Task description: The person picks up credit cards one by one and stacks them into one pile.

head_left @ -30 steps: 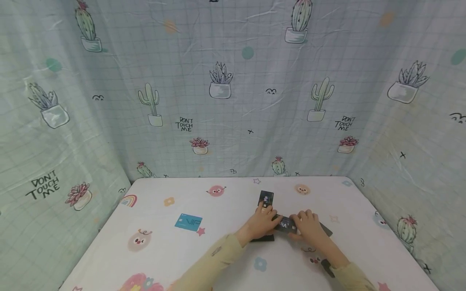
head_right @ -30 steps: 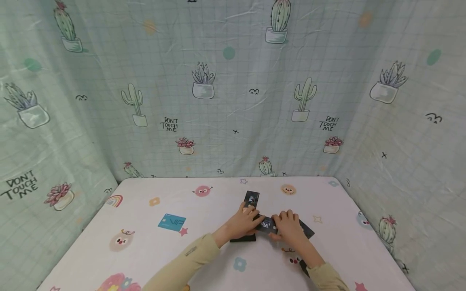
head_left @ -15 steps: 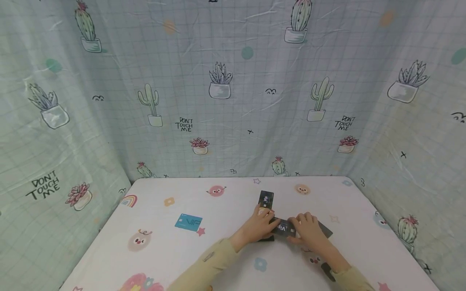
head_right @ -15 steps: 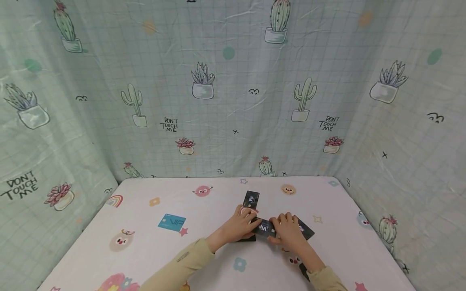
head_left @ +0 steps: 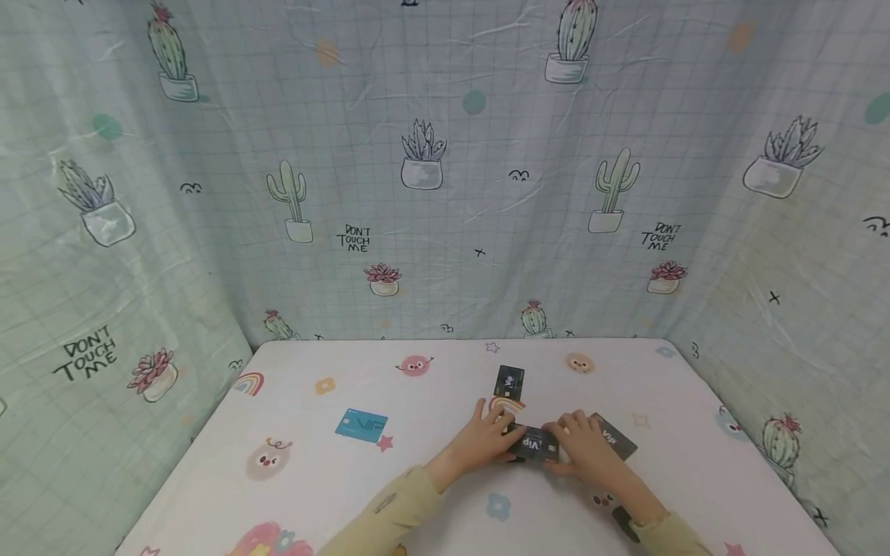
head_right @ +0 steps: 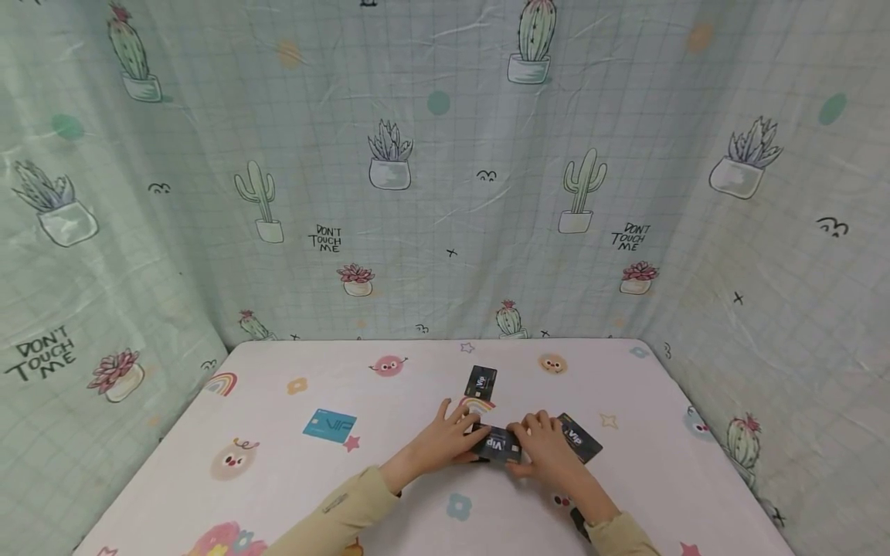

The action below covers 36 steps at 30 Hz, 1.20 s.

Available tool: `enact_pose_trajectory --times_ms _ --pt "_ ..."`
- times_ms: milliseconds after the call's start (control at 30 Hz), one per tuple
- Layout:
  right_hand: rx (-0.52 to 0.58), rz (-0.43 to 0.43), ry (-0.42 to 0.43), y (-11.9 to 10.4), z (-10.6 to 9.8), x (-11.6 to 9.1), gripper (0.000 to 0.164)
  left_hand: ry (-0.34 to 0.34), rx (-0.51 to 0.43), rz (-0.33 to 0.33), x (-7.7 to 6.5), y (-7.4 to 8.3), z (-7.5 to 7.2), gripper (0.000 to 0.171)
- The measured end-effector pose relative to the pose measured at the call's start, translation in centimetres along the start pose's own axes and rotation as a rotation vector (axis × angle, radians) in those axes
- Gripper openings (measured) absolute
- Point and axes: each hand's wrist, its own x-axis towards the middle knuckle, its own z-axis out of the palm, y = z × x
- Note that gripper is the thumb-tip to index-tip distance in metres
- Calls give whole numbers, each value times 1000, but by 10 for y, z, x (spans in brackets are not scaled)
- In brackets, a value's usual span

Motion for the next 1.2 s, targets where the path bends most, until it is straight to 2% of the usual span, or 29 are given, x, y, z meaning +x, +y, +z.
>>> enact_pose_trajectory --times_ms 367,567,767,1200 --pt "55 -60 -7 -6 -2 3 59 20 -40 -10 -12 -6 1 50" --pt "76 -79 -37 -11 -3 6 57 17 -44 -17 -19 -10 0 49" --pt "60 -146 -9 -13 -1 9 55 18 -43 -25 -26 -13 1 50" --pt "88 -139 -53 -19 8 19 54 -70 -100 -26 -36 -21 3 49"
